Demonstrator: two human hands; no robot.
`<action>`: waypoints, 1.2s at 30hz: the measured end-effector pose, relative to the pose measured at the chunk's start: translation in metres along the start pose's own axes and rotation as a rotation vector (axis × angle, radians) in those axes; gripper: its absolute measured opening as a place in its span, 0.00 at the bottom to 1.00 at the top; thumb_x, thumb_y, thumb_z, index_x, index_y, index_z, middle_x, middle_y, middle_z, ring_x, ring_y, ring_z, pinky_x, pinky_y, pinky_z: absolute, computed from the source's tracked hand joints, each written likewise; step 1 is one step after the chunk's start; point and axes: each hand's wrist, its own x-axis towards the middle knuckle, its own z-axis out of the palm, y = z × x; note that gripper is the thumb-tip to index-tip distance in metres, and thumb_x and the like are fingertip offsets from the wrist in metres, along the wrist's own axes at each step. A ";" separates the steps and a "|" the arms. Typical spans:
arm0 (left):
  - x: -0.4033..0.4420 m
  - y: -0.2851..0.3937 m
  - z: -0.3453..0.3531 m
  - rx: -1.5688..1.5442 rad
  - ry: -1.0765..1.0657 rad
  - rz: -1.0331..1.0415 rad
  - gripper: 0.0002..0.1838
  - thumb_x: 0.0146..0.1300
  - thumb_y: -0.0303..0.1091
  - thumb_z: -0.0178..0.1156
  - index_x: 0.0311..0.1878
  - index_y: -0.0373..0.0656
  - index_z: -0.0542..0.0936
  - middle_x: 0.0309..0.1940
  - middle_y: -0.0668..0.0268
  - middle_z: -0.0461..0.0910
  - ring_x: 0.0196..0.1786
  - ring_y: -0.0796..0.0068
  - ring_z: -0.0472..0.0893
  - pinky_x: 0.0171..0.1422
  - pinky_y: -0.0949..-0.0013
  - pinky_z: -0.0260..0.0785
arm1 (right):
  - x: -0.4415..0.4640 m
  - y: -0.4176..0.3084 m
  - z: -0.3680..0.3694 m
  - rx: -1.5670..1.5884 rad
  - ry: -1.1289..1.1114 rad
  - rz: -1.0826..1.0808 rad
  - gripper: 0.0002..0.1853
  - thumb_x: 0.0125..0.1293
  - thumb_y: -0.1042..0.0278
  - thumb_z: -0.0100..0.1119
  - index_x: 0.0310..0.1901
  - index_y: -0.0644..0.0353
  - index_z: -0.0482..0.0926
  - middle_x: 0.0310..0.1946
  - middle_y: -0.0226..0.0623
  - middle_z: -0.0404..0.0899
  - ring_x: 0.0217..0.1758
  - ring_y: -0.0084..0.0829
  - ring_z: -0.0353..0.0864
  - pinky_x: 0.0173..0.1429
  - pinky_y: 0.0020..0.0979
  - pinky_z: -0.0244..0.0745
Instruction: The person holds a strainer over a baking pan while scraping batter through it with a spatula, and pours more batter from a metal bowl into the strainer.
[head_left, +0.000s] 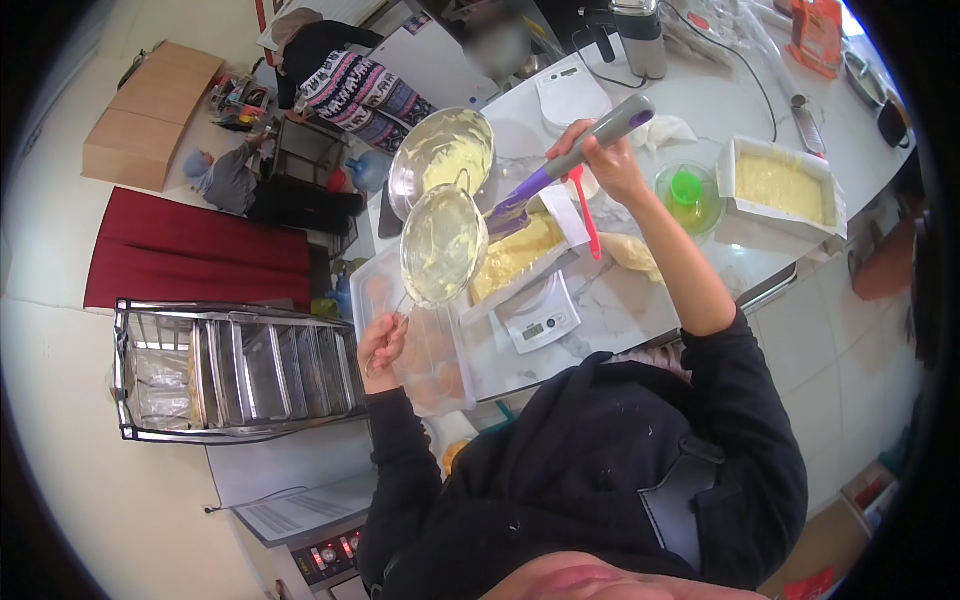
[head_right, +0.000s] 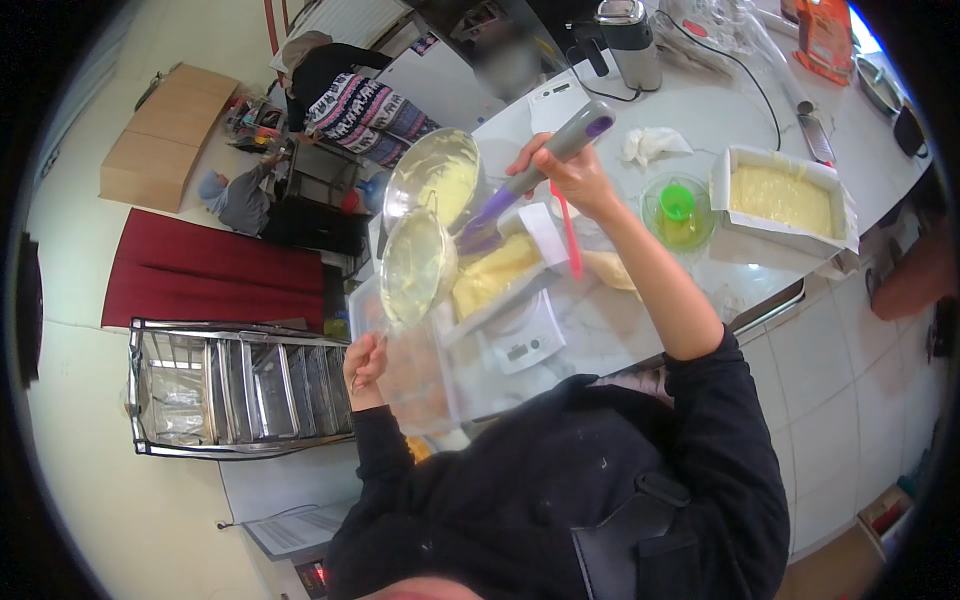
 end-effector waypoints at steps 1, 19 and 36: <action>0.001 0.001 0.002 -0.002 0.004 -0.002 0.20 0.65 0.42 0.42 0.25 0.33 0.62 0.05 0.70 0.58 0.02 0.83 0.59 0.02 0.83 0.50 | -0.001 -0.002 0.002 -0.012 -0.012 -0.009 0.30 0.51 0.40 0.53 0.28 0.68 0.72 0.27 0.47 0.75 0.28 0.32 0.77 0.27 0.28 0.73; 0.006 0.001 0.041 0.230 0.188 0.068 0.20 0.65 0.46 0.38 0.26 0.37 0.61 0.05 0.72 0.57 0.02 0.85 0.57 0.03 0.84 0.48 | -0.007 -0.025 0.027 -0.056 -0.198 -0.145 0.26 0.47 0.46 0.59 0.28 0.68 0.74 0.27 0.43 0.75 0.28 0.30 0.76 0.29 0.27 0.73; 0.021 -0.010 0.066 0.232 0.298 0.089 0.19 0.65 0.46 0.40 0.26 0.40 0.62 0.05 0.72 0.56 0.02 0.85 0.56 0.03 0.84 0.47 | -0.019 -0.048 0.055 -0.348 -0.315 -0.335 0.22 0.41 0.47 0.63 0.21 0.62 0.75 0.21 0.35 0.77 0.29 0.31 0.79 0.31 0.25 0.72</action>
